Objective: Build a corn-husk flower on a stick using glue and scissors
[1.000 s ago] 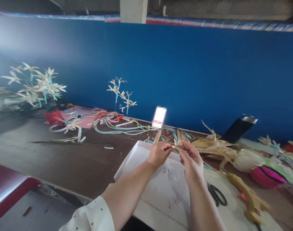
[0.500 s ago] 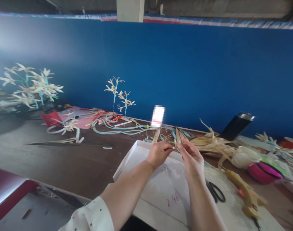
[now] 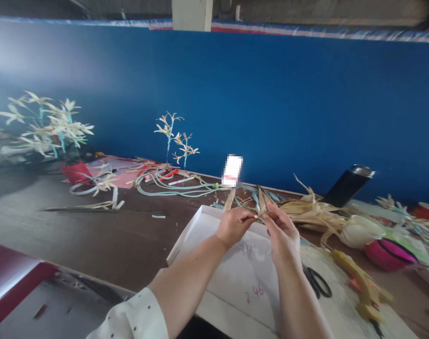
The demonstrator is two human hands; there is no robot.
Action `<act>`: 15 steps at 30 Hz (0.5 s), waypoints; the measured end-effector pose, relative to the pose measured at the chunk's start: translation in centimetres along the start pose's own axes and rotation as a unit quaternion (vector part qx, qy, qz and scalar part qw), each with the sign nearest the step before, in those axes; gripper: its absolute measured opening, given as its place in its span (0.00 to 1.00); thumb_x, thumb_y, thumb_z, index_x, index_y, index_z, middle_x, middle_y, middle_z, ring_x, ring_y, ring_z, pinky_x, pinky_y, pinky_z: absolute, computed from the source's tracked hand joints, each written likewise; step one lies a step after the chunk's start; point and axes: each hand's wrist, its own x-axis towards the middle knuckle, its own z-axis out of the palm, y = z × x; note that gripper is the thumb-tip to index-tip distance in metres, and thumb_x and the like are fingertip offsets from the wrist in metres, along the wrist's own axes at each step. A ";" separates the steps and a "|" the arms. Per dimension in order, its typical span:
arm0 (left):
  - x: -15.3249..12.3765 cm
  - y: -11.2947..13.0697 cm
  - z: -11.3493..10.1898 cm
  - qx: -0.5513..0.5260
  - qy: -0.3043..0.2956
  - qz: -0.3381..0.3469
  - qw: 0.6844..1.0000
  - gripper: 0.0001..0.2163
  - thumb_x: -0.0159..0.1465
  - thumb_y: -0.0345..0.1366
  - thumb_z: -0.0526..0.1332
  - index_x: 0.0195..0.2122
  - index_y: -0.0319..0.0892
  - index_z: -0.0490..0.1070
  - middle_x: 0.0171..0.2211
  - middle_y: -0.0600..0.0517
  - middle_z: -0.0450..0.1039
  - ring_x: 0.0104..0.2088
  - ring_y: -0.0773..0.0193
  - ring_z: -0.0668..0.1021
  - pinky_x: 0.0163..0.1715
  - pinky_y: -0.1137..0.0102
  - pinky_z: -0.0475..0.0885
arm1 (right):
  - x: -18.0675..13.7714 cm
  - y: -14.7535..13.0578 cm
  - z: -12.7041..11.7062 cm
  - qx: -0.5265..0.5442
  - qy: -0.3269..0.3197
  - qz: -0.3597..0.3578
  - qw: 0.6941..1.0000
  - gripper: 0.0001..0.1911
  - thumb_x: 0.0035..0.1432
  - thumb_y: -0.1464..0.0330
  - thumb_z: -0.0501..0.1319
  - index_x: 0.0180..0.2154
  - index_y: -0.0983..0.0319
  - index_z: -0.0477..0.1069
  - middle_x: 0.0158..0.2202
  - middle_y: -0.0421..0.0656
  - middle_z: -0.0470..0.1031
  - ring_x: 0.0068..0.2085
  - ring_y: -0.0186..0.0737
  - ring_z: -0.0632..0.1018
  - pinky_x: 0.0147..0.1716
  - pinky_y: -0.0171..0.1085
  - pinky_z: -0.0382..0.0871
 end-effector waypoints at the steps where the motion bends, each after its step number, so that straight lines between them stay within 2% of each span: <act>1: 0.0 0.0 0.0 0.000 -0.001 0.003 1.000 0.08 0.60 0.38 0.61 0.29 0.41 0.77 0.29 0.50 0.77 0.31 0.66 0.77 0.33 0.72 0.70 | 0.0 -0.1 0.0 -0.004 0.000 -0.001 1.000 0.26 0.43 0.63 0.70 0.46 0.61 0.74 0.32 0.42 0.74 0.26 0.32 0.71 0.22 0.32 0.61; 15: 0.0 0.2 0.1 -0.006 0.008 0.009 1.000 0.09 0.60 0.39 0.61 0.30 0.41 0.77 0.29 0.49 0.77 0.31 0.65 0.77 0.34 0.71 0.71 | 0.0 -0.1 0.1 -0.020 0.017 0.003 1.000 0.26 0.40 0.63 0.70 0.45 0.62 0.75 0.29 0.41 0.73 0.24 0.30 0.68 0.20 0.30 0.58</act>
